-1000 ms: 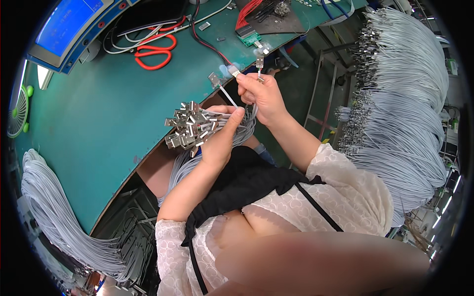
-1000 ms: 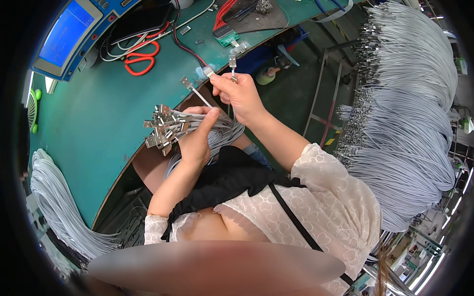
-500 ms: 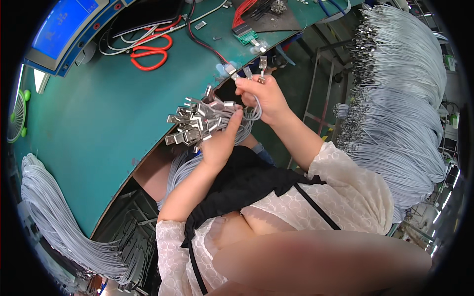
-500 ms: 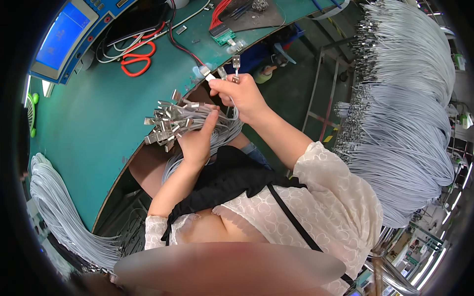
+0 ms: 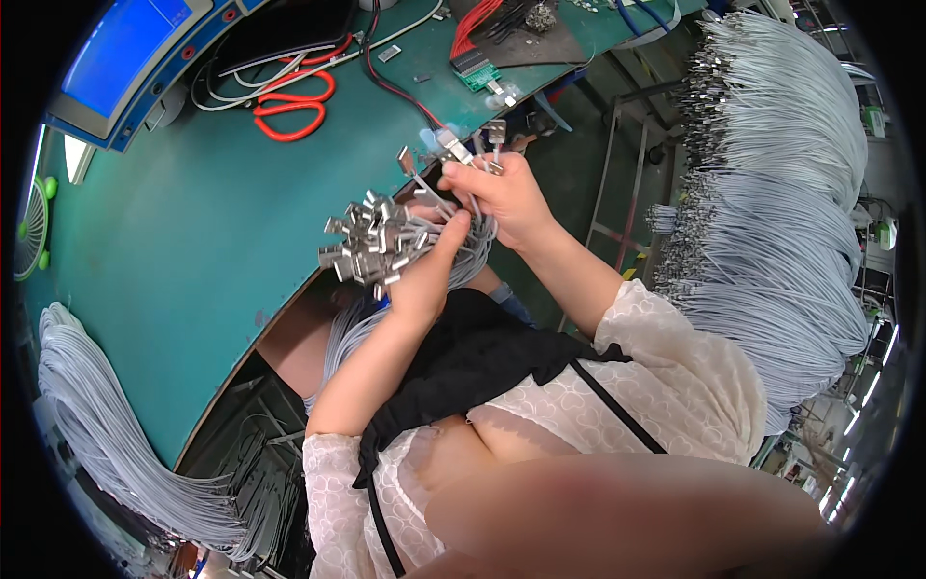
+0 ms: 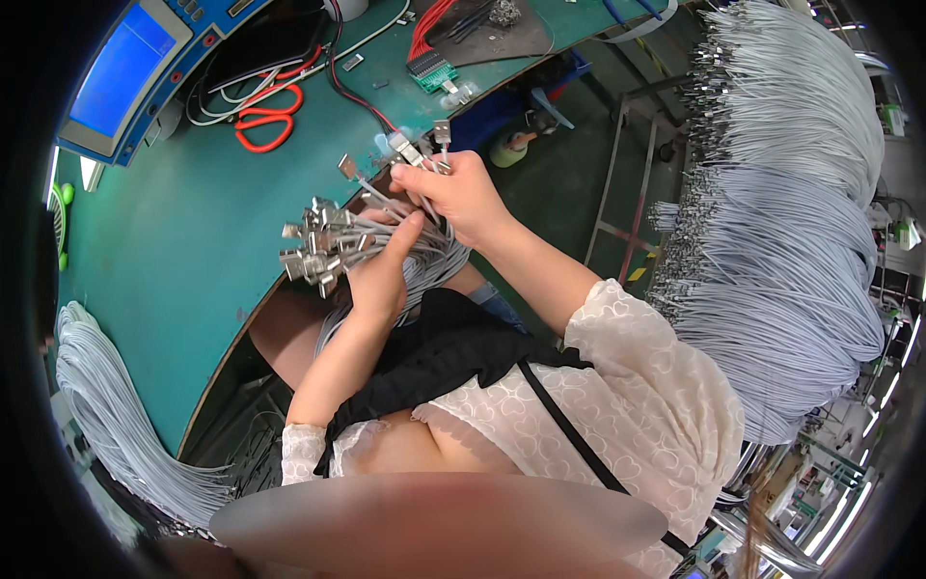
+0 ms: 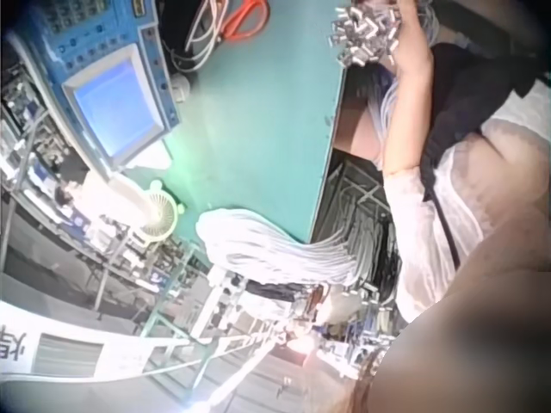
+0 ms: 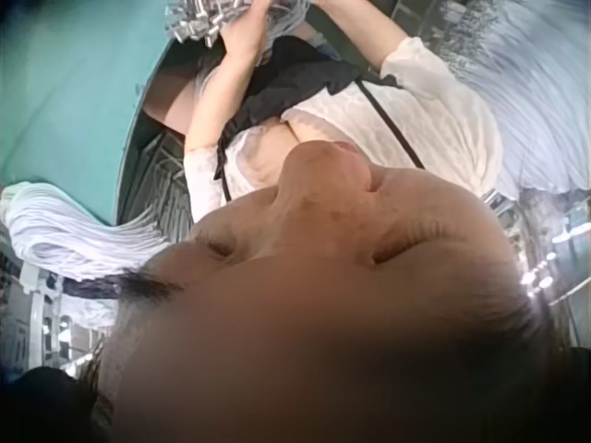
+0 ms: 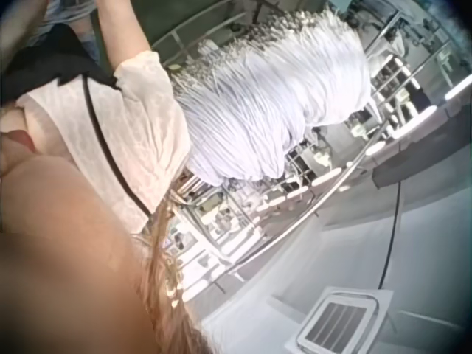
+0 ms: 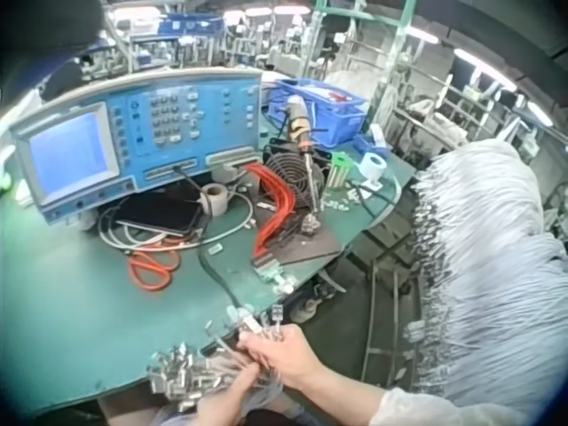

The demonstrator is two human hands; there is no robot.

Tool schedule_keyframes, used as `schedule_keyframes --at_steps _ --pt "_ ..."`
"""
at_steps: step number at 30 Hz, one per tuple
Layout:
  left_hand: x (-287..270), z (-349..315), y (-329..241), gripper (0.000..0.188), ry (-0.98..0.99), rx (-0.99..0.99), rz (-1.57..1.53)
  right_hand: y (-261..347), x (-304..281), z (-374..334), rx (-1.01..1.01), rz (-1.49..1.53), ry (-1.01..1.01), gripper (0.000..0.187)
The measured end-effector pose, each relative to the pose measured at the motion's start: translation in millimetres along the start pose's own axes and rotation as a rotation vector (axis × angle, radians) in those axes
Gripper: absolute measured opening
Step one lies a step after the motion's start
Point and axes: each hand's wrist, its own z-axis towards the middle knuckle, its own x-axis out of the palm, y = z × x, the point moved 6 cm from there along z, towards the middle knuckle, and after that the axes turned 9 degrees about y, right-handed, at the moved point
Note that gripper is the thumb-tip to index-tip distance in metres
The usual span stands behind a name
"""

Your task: The person organizes large bundles of wire harnesses and electronic connectors by hand at an assembly station.

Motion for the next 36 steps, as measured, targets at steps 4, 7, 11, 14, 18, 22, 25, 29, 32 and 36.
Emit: schedule_keyframes --at_steps 4,7,11,14,18,22,25,29,32,36 --pt "2 -2 -2 0.014 -0.010 0.065 -0.065 6 -10 -4 0.057 0.036 0.041 0.012" --pt "1 0 -4 0.014 -0.019 0.048 -0.082 3 -12 2 0.079 0.103 0.024 0.013" --pt "-2 -4 -1 0.018 -0.010 0.005 -0.074 3 -14 3 0.080 0.172 0.036 0.015" --pt "2 -6 -1 0.020 0.048 0.051 -0.098 4 -13 4 0.071 0.179 0.028 0.016" --pt "6 -13 1 0.019 0.070 0.079 -0.120 1 -10 7 0.062 0.185 0.017 0.015" --pt "10 -13 8 0.022 0.109 0.021 -0.104 2 -3 6 0.072 0.156 0.077 0.016" --pt "8 -4 4 0.020 0.168 0.244 0.160 4 3 4 0.103 -0.035 0.105 0.017" --pt "12 -4 -9 0.017 0.202 0.362 0.410 1 -7 -5 0.090 0.068 0.048 0.018" --pt "13 -4 -9 0.015 0.180 0.317 0.425 -5 -14 4 0.139 0.192 0.139 0.018" --pt "13 2 -9 0.014 0.137 0.172 0.338 -2 -18 3 0.112 0.229 0.120 0.016"
